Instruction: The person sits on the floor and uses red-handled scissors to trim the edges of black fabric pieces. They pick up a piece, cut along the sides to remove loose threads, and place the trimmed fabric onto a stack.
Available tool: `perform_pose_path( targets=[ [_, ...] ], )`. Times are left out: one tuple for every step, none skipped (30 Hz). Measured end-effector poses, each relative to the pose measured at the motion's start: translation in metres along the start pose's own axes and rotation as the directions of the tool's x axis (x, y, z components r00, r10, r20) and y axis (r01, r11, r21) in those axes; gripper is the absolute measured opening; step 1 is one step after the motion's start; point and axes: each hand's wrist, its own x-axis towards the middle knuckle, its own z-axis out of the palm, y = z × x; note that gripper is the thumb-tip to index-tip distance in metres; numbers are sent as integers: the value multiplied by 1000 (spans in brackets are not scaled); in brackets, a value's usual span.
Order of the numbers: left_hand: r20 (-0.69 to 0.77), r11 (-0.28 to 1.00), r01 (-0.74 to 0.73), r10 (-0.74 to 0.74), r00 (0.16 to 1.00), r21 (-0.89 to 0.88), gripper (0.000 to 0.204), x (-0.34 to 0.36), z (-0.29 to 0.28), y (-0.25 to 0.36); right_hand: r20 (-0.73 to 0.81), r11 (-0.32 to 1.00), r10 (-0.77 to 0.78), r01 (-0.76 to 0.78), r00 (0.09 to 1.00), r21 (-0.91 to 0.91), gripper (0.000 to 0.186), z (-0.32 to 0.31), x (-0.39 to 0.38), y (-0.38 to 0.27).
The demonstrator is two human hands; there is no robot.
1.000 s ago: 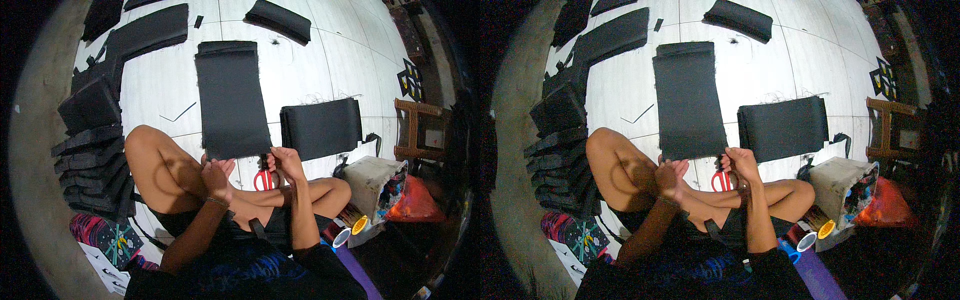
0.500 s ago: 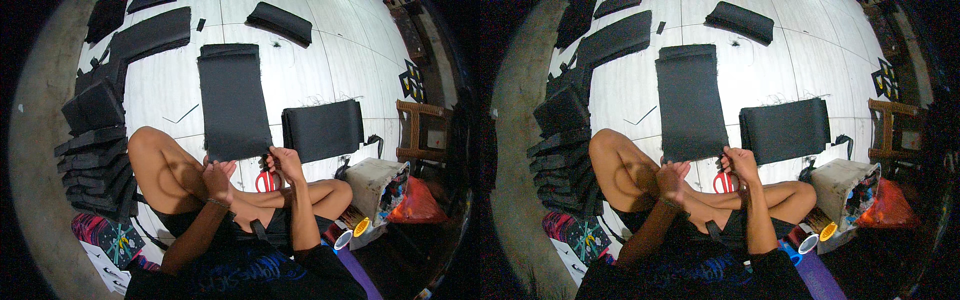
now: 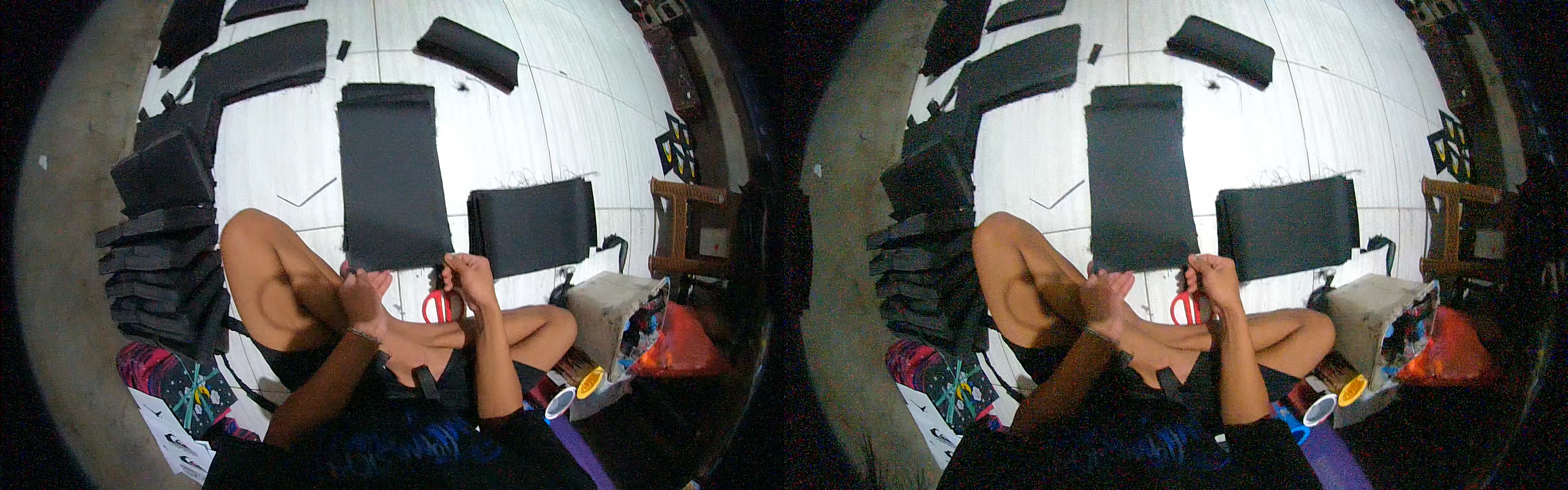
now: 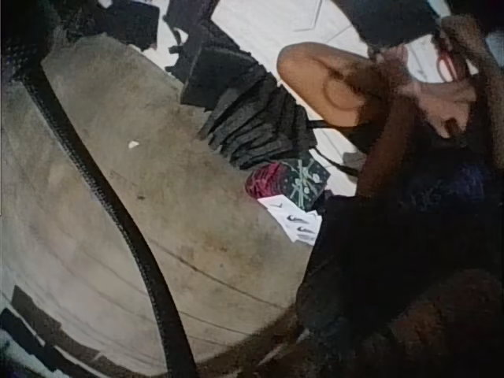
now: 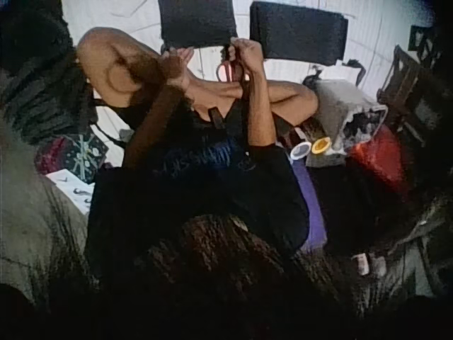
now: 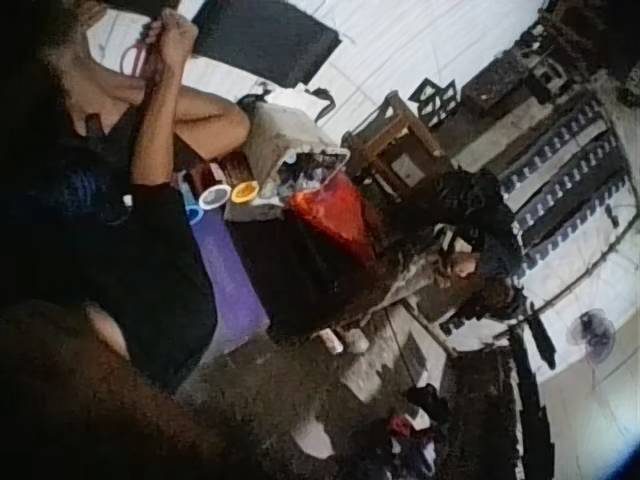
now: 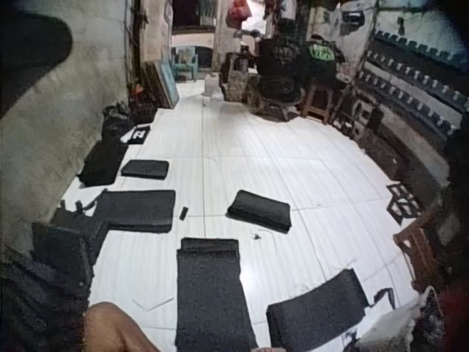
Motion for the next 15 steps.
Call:
perform_pose_path(
  targets=[
    [-5, 999, -7, 7, 1000, 37, 38, -3, 5, 5, 6, 1000, 2, -2, 1000, 2, 27, -1, 0, 0],
    [-10, 997, -13, 14, 1000, 73, 39, -7, 11, 9, -16, 1000, 24, -24, 1000, -7, 28, -1, 0, 0],
    [-16, 994, -18, 19, 1000, 107, 39, -11, 16, 11, -12, 1000, 16, -16, 1000, -9, 28, -1, -2, -1],
    [-53, 992, 16, -10, 999, 126, 39, -12, 18, 11, -8, 1000, 8, -8, 1000, -11, 28, -1, -3, -2],
    [-46, 991, 18, -11, 999, 135, 39, -13, 19, 14, -6, 1000, 0, 0, 1000, -13, 28, 1, -3, -3],
    [-39, 989, 26, -20, 999, 146, 40, -17, 19, 15, -28, 1000, 6, -6, 1000, -10, 27, 3, -7, -7],
    [-33, 987, 35, -30, 999, 157, 41, -20, 18, 16, -31, 1000, -9, 8, 999, -5, 27, 4, -10, -7],
    [-10, 987, 29, -28, 1000, 161, 39, -19, 15, 15, -35, 1000, -23, 22, 999, -1, 27, 5, -12, -8],
    [-20, 986, 33, -30, 999, 161, 38, -23, 16, 16, -40, 1000, -31, 31, 999, 4, 26, 6, -15, -8],
    [-31, 986, 37, -33, 999, 160, 38, -28, 17, 18, -37, 1000, -29, 28, 999, -2, 26, 6, -18, -9],
    [-42, 986, 42, -35, 998, 161, 37, -34, 18, 21, -40, 1000, -25, 25, 999, -1, 26, 6, -22, -9],
    [-39, 982, 66, -60, 997, 176, 36, -38, 19, 24, -44, 1000, -24, 24, 999, 0, 26, 7, -26, -10],
    [-37, 977, 90, -85, 996, 192, 36, -42, 19, 27, -48, 1000, -22, 22, 999, 1, 26, 7, -29, -10],
    [-36, 972, 114, -109, 993, 207, 35, -44, 18, 28, -47, 1000, -28, 29, 998, 2, 26, 6, -31, -8],
    [-11, 974, 99, -99, 995, 202, 35, -46, 15, 27, -43, 999, -38, 38, 998, 4, 26, 5, -32, -8]
  ],
)
